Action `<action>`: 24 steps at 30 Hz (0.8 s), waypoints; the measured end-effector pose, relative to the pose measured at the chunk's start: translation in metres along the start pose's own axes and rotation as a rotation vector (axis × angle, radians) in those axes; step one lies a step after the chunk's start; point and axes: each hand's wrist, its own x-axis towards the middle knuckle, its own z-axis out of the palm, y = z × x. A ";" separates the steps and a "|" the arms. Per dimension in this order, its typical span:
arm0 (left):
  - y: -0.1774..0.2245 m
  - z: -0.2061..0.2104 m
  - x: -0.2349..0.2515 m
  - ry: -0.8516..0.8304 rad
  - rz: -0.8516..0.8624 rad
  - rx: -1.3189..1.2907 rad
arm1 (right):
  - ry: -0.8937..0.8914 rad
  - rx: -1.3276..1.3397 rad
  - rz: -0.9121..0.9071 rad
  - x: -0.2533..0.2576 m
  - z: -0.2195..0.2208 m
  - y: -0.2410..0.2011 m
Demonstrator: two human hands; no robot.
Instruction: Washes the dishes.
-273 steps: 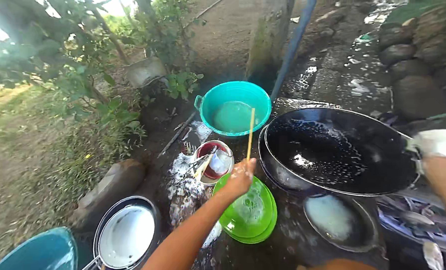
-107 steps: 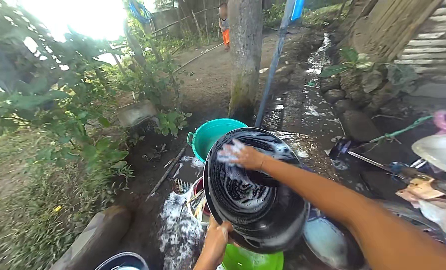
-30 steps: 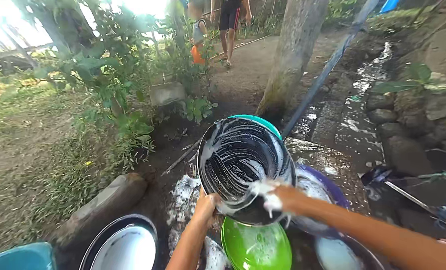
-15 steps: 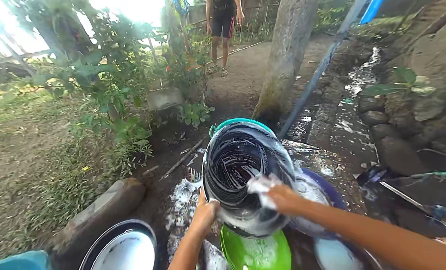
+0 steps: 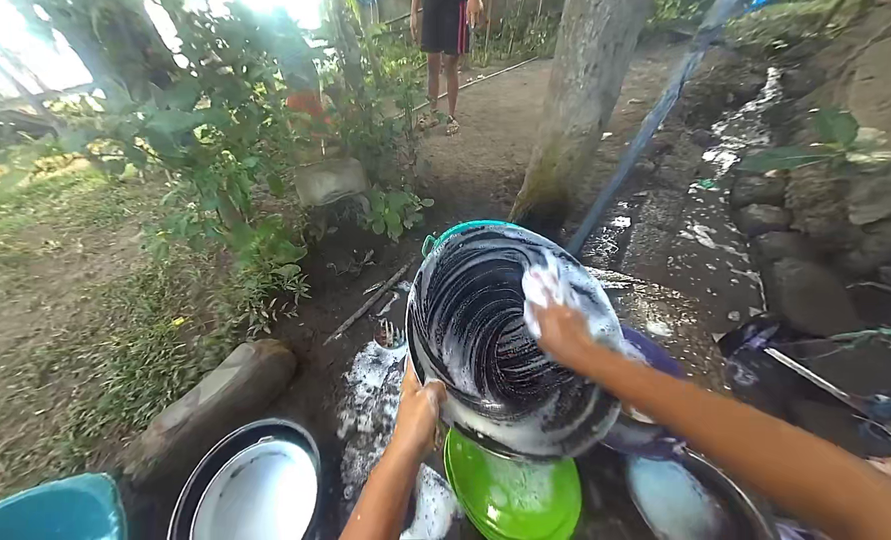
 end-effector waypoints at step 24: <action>0.067 -0.032 0.053 0.161 0.600 -0.272 | 0.537 0.228 -0.355 0.048 -0.257 -0.108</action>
